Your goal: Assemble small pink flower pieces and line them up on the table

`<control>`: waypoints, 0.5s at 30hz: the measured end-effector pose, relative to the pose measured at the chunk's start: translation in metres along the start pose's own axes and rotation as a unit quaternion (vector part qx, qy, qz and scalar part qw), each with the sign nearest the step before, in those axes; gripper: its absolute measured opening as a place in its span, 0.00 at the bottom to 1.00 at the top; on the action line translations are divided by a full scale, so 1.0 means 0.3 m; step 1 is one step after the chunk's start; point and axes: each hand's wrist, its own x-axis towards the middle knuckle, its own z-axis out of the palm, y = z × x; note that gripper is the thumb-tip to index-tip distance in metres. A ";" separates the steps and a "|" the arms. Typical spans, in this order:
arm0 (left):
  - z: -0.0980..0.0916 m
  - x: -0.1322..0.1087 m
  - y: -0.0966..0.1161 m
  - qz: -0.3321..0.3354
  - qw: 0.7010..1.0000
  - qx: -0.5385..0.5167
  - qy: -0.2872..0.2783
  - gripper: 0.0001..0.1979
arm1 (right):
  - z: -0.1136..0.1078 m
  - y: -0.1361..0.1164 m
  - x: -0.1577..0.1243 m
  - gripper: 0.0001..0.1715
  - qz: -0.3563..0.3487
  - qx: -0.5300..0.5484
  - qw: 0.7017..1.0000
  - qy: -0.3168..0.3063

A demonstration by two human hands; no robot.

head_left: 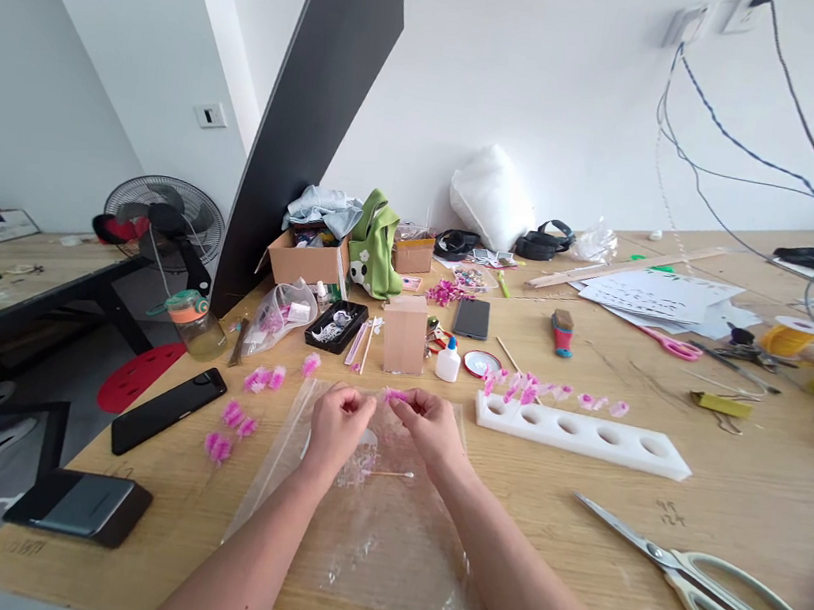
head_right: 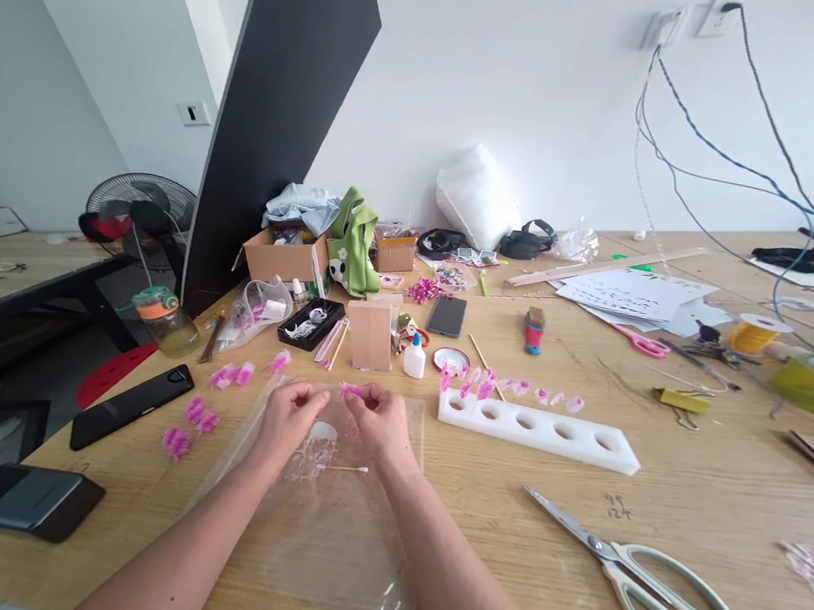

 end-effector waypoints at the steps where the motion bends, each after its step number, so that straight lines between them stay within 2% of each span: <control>1: 0.000 -0.004 0.006 0.032 0.999 0.026 0.009 0.14 | 0.000 0.002 0.002 0.17 -0.005 -0.002 1.000 0.003; 5: 0.006 -0.017 0.019 0.104 0.992 0.071 0.016 0.02 | 0.003 0.009 0.004 0.16 -0.021 -0.011 1.000 0.001; 15: 0.014 -0.024 0.016 0.133 0.983 0.122 0.022 0.01 | 0.012 0.018 0.001 0.14 -0.043 -0.037 0.998 -0.014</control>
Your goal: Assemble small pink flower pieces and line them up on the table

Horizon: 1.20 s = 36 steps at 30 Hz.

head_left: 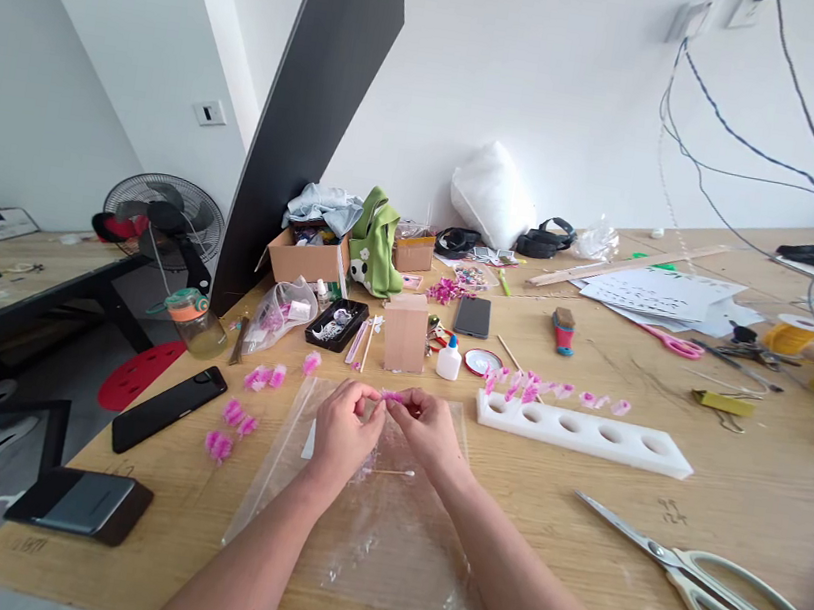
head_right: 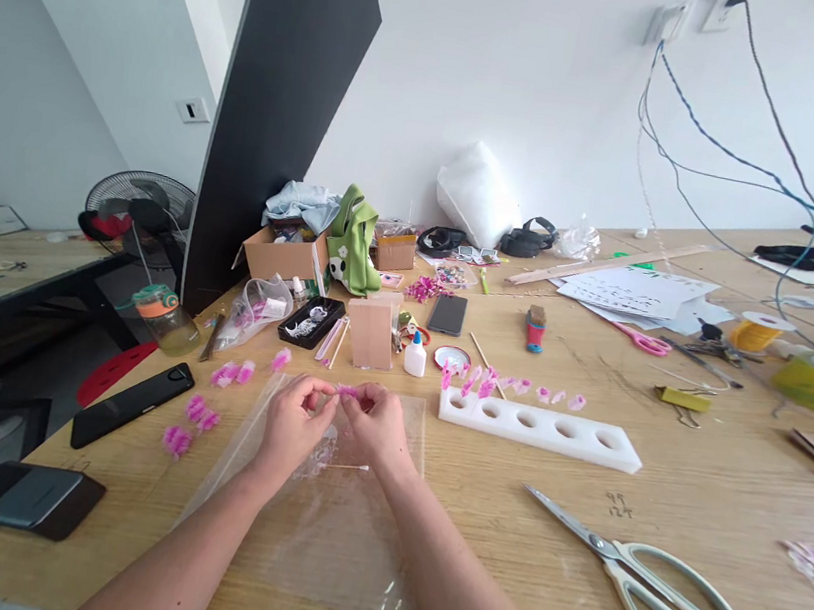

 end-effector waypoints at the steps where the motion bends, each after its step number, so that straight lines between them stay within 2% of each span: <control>1: 0.000 0.000 0.002 0.002 1.000 0.002 0.000 0.01 | 0.001 -0.001 -0.001 0.14 -0.002 0.002 1.000 -0.001; 7: 0.000 0.001 -0.003 0.005 1.000 0.005 0.002 0.03 | 0.001 -0.008 -0.001 0.14 0.001 0.001 1.000 -0.009; 19: 0.001 -0.003 0.000 0.031 1.000 0.004 -0.001 0.05 | -0.006 -0.015 -0.002 0.13 0.087 0.138 0.987 -0.008; 28: -0.004 -0.010 0.009 0.050 0.999 0.001 -0.008 0.05 | -0.011 -0.030 -0.002 0.18 0.106 0.193 0.976 -0.002; 31: -0.014 -0.005 0.007 0.006 0.999 -0.034 -0.013 0.05 | -0.012 -0.034 -0.003 0.19 0.102 0.199 0.975 -0.002; 36: -0.016 0.021 -0.016 -0.144 0.974 -0.177 0.000 0.12 | -0.008 -0.039 -0.009 0.18 0.079 0.171 0.982 -0.013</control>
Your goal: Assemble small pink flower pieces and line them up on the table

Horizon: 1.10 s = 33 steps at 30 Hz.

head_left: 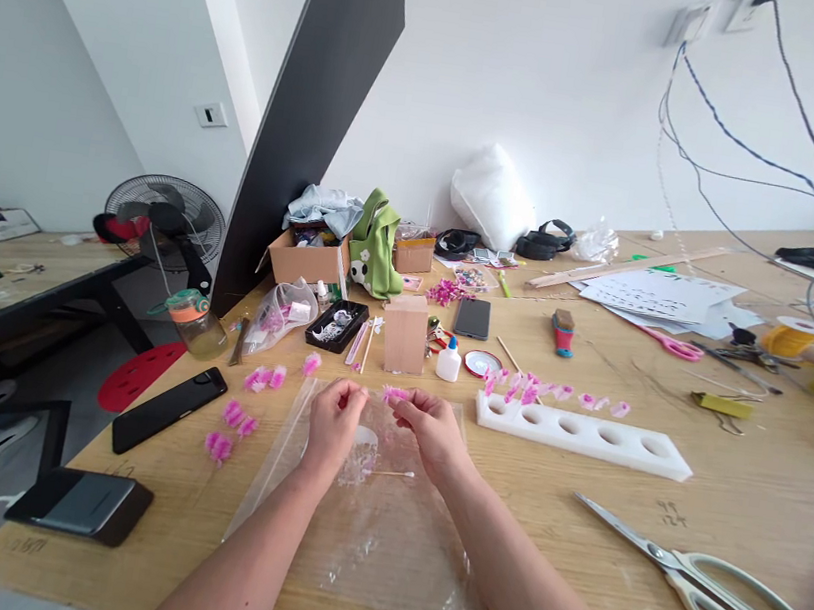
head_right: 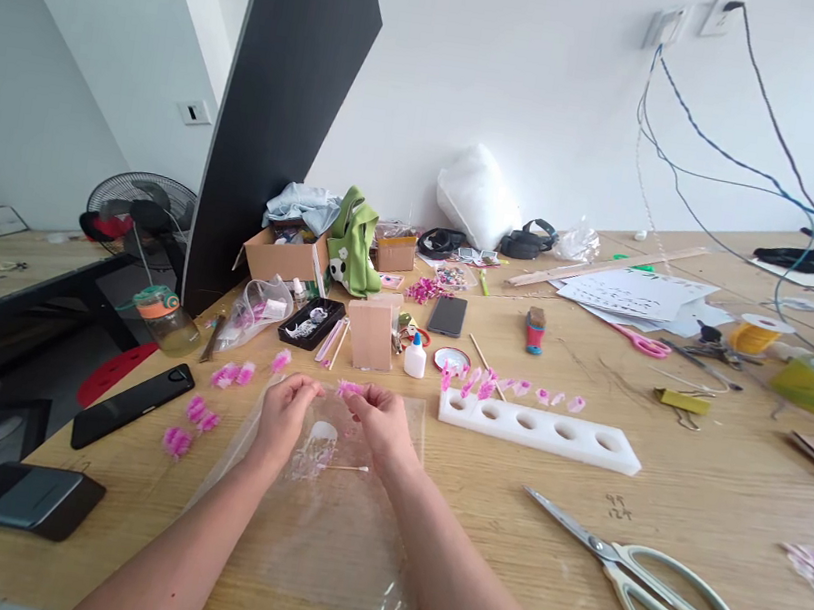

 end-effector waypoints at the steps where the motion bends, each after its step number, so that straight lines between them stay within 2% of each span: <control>1: 0.002 0.005 0.000 -0.023 0.999 -0.028 0.001 0.13 | 0.002 -0.001 -0.002 0.17 -0.003 -0.005 1.000 -0.005; 3: 0.007 0.009 0.005 -0.070 0.995 -0.077 -0.014 0.14 | 0.005 -0.003 -0.006 0.17 -0.005 -0.010 1.000 -0.013; 7: 0.015 0.001 0.026 -0.174 0.970 -0.152 -0.078 0.12 | 0.011 -0.011 -0.013 0.16 -0.004 -0.019 1.000 -0.013; 10: 0.017 -0.003 0.027 -0.208 0.958 -0.175 -0.087 0.12 | 0.014 -0.016 -0.014 0.16 -0.001 -0.025 1.000 -0.014; 22: 0.017 0.002 0.005 -0.200 0.956 -0.197 -0.086 0.11 | 0.003 0.008 -0.003 0.14 0.000 -0.012 1.000 -0.024; 33: 0.016 0.005 -0.011 -0.175 0.969 -0.157 -0.079 0.11 | 0.002 0.012 0.000 0.15 0.000 -0.016 1.000 -0.023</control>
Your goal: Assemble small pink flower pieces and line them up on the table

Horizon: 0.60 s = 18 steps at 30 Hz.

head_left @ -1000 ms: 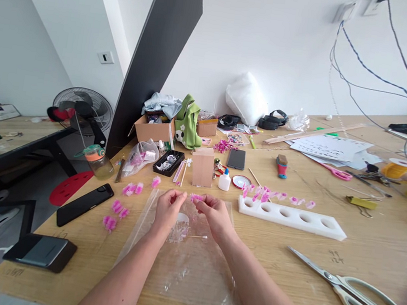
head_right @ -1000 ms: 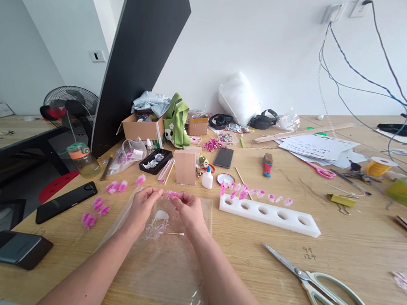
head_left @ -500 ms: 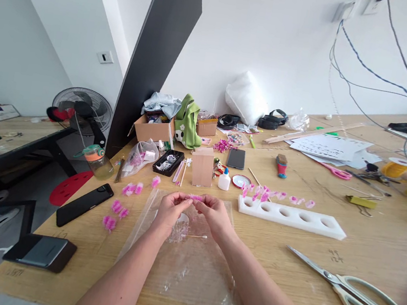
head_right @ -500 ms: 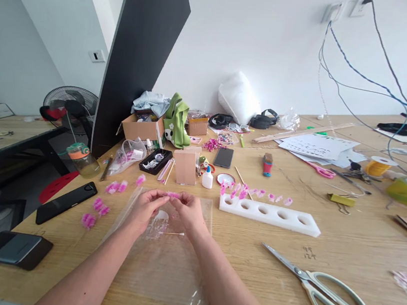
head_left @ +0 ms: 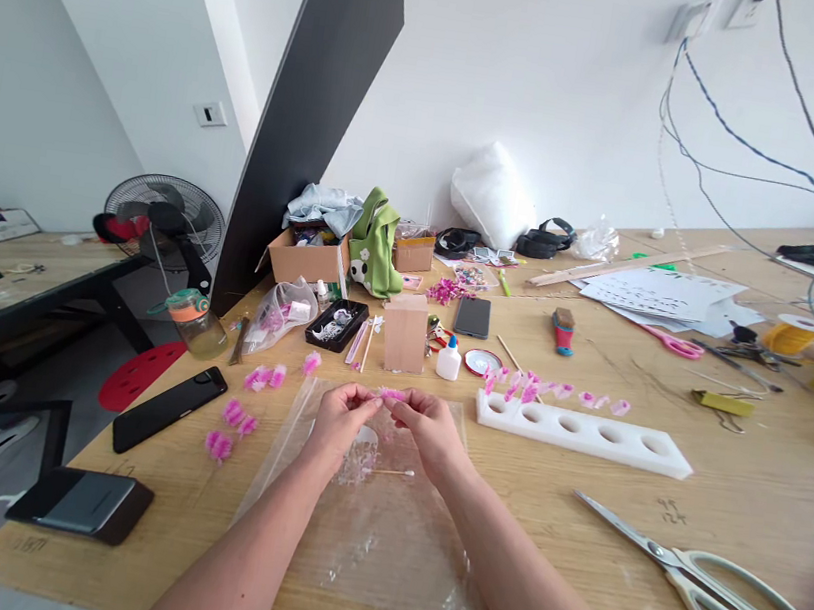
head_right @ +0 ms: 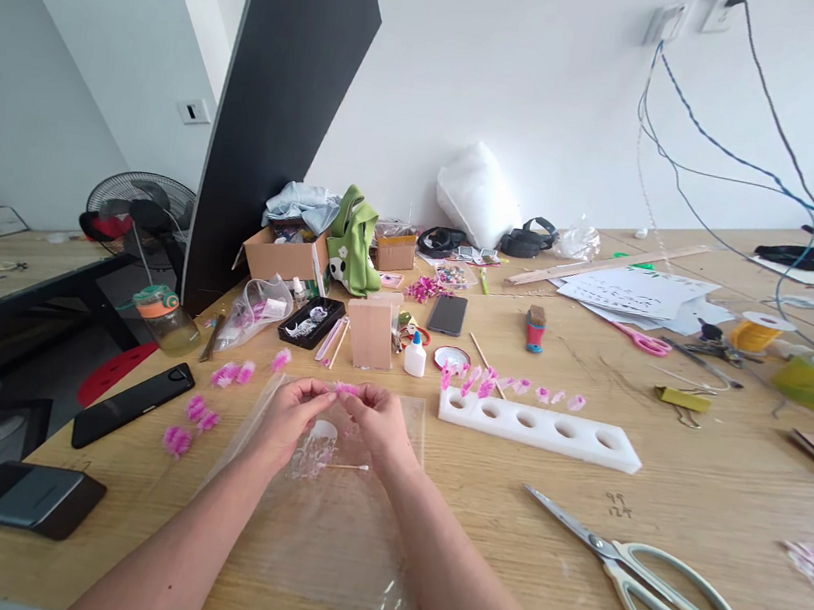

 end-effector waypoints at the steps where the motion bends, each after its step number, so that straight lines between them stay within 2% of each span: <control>1: -0.001 0.001 -0.002 0.001 1.000 0.000 -0.001 0.12 | 0.000 -0.001 -0.001 0.15 -0.002 -0.003 1.000 0.000; 7: 0.000 0.006 -0.007 -0.016 0.999 -0.030 -0.011 0.13 | 0.001 -0.012 -0.005 0.16 -0.001 -0.003 1.000 -0.016; 12: 0.001 0.004 0.001 -0.022 0.998 -0.046 -0.019 0.13 | -0.003 -0.022 -0.008 0.17 0.021 0.046 0.998 -0.036; 18: 0.004 0.001 0.001 -0.011 0.999 -0.032 -0.033 0.13 | -0.014 -0.015 -0.003 0.22 0.042 0.068 0.996 -0.032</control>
